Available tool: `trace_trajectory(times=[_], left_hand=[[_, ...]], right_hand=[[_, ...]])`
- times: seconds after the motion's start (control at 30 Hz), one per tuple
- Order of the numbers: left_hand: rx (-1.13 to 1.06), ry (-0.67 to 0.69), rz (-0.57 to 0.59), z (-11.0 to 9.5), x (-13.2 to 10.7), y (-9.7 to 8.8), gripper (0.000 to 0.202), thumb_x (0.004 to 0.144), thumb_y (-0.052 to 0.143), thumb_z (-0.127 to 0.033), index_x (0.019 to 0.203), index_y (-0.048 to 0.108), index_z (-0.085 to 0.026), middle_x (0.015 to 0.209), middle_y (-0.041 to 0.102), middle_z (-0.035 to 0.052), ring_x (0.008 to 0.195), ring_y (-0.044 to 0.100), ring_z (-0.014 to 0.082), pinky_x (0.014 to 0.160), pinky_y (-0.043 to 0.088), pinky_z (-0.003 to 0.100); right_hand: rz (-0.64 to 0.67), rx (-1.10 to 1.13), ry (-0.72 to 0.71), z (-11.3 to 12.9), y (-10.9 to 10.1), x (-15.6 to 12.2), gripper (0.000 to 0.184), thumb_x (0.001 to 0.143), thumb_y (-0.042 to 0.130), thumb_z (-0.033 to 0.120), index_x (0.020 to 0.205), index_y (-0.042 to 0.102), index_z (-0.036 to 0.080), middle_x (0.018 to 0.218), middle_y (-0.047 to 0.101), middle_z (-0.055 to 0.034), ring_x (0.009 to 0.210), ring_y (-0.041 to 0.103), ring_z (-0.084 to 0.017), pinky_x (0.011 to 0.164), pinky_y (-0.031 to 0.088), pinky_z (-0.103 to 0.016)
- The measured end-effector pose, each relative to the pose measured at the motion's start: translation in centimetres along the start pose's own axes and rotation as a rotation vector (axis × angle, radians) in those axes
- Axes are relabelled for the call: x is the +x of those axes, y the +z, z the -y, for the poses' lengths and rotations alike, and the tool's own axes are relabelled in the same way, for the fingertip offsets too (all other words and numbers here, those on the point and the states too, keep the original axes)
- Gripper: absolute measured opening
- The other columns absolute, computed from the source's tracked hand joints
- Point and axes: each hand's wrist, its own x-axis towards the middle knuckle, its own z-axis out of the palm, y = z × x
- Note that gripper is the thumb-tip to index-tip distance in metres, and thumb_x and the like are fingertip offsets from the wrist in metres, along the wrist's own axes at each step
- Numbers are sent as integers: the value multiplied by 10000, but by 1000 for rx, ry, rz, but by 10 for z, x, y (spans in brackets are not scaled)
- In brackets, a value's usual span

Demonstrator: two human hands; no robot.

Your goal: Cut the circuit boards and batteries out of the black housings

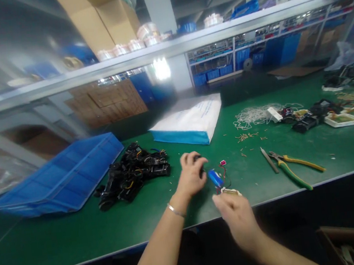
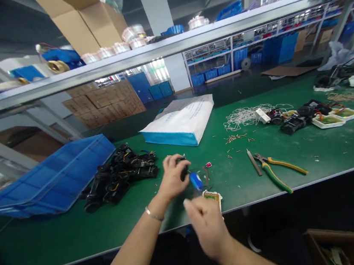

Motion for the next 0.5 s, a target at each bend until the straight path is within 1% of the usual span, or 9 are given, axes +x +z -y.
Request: trace_trajectory(times=[0.07,0.1,0.17,0.2,0.23,0.3,0.37,0.43,0.5], left_hand=[[90,-261,-188,19,-3,-8,276,719,622,-180,994,594,-198,1179,408,123,1192,327,334,1007,282,597],[106,-298,-221,24,-5,-12,275,721,632,-200,993,591,-191,1196,395,125,1200,319,334,1018,274,590],[77,-181,-140,22,-9,-17,368,696,672,-211,1052,580,-223,1245,380,100,1226,304,312,1051,279,529],[55,-101,-87,15,-10,-19,419,684,687,-209,1085,571,-246,1269,375,85,1237,299,300,1062,280,501],[37,-47,-58,6,-10,-20,454,679,696,-208,1109,563,-261,1281,373,76,1238,302,290,1067,284,484],[13,-18,-65,-12,-9,-21,468,686,697,-217,1128,554,-268,1284,376,76,1231,317,284,1065,291,476],[-4,-40,-96,-25,-7,-20,459,694,697,-229,1129,553,-261,1270,383,83,1221,332,285,1056,302,481],[-27,-56,-101,-30,-7,-18,468,691,703,-235,1133,551,-263,1266,385,84,1219,337,287,1047,317,482],[-45,-68,-98,-30,-8,-14,479,691,705,-233,1142,547,-264,1270,383,86,1219,338,288,1041,328,480]], right_hand=[[78,-17,-68,3,5,-14,424,882,509,287,517,316,194,532,331,31,528,323,-111,552,218,-297],[59,5,-42,4,4,-17,428,884,509,294,514,318,195,529,327,31,523,318,-112,546,220,-298],[-81,127,99,6,-3,-13,437,901,486,331,519,319,201,518,308,35,505,301,-110,519,228,-294],[-158,218,175,9,-9,-6,444,912,471,349,523,314,205,514,295,38,496,293,-108,506,237,-291],[-207,319,212,13,-16,2,453,915,468,366,521,308,207,508,280,43,488,289,-106,499,250,-289],[-229,488,193,26,-32,19,470,909,486,378,510,305,208,499,257,50,477,287,-100,499,274,-292],[-225,581,138,45,-48,34,473,909,490,366,503,308,204,498,250,54,469,287,-91,504,290,-301],[-253,603,77,67,-68,43,476,918,468,345,500,293,199,493,247,58,458,293,-77,507,296,-311],[-341,525,-4,88,-95,46,484,932,415,308,491,251,191,480,225,66,443,301,-50,508,281,-325]])
